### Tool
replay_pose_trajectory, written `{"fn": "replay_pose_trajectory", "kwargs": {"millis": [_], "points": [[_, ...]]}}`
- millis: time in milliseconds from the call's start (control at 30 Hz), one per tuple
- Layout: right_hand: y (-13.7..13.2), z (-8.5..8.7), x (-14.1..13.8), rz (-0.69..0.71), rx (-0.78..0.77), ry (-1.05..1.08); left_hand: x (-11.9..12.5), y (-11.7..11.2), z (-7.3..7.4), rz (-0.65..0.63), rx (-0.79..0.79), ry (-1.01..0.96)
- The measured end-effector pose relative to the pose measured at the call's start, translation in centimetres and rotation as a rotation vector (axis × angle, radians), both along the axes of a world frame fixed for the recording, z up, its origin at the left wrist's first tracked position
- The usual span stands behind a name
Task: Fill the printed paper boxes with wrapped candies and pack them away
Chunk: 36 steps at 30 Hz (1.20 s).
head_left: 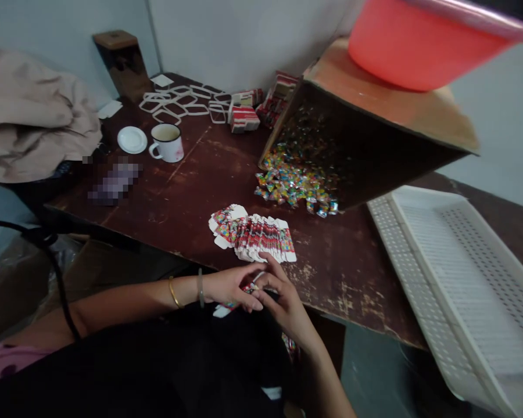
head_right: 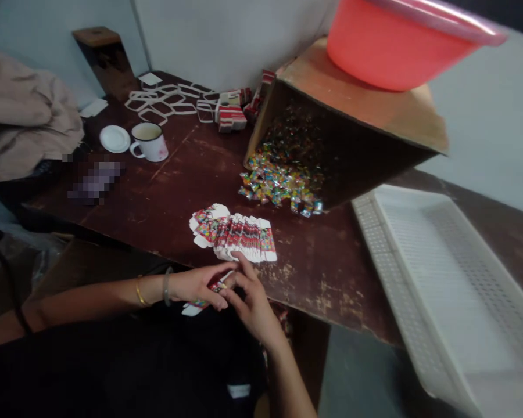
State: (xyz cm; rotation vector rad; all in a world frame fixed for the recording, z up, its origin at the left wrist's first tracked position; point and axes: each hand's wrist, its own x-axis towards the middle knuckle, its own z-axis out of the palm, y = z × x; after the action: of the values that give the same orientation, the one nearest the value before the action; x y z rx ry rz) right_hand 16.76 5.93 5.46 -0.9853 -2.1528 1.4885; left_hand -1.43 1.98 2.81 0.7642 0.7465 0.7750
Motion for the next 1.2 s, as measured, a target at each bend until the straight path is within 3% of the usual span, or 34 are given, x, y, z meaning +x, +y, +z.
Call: {"fn": "replay_pose_trajectory", "kwargs": {"millis": [67, 133, 267, 367, 433, 500, 600, 700, 833, 967, 1033, 1100, 1200], "points": [[-0.2, 0.4, 0.0, -0.002, 0.027, -0.004, 0.7, -0.5, -0.1, 0.169, 0.067, 0.125], [-0.1, 0.8, 0.3, 0.030, 0.018, 0.004, 1.2, -1.0, -0.4, 0.223, 0.091, 0.266], [-0.4, 0.7, 1.4, 0.119, -0.042, 0.049, 1.0, -1.7, -0.7, 0.100, 0.204, 0.472], [-1.9, -0.4, 1.8, 0.007, -0.134, 0.099, 0.6, -2.2, -0.5, -0.048, 0.196, 0.463], [-3.5, -1.8, 1.6, -0.219, -0.327, 0.228, 0.6, -2.7, -0.7, -0.003, 0.153, 0.510], [-5.2, -3.5, 1.2, -0.417, -0.615, 0.398, 0.8, -3.4, -1.0, 0.082, 0.132, 0.572], [-7.1, -5.6, 1.0, -0.411, -1.048, 0.558, 0.9, -4.7, -1.6, 0.108, 0.194, 0.662], [-7.6, -6.4, 1.3, -0.357, -1.268, 0.631, 0.5, -5.5, -1.8, 0.065, 0.311, 0.809], [-6.9, -6.3, 1.7, -0.328, -1.307, 0.670, 0.0, -5.4, -1.6, -0.015, 0.418, 0.937], [-6.2, -6.6, 1.4, -0.301, -1.267, 0.576, -0.2, -5.7, -1.6, -0.134, 0.389, 0.927], [-6.0, -7.0, 0.9, -0.304, -1.223, 0.506, -0.4, -6.4, -1.7, -0.152, 0.330, 0.886], [-5.8, -7.3, 0.3, -0.307, -1.159, 0.454, -0.8, -7.0, -2.0, -0.066, 0.230, 0.818], [-5.9, -7.1, -0.6, -0.297, -1.035, 0.399, -1.4, -7.5, -2.2, 0.029, -0.050, 0.576]]}}
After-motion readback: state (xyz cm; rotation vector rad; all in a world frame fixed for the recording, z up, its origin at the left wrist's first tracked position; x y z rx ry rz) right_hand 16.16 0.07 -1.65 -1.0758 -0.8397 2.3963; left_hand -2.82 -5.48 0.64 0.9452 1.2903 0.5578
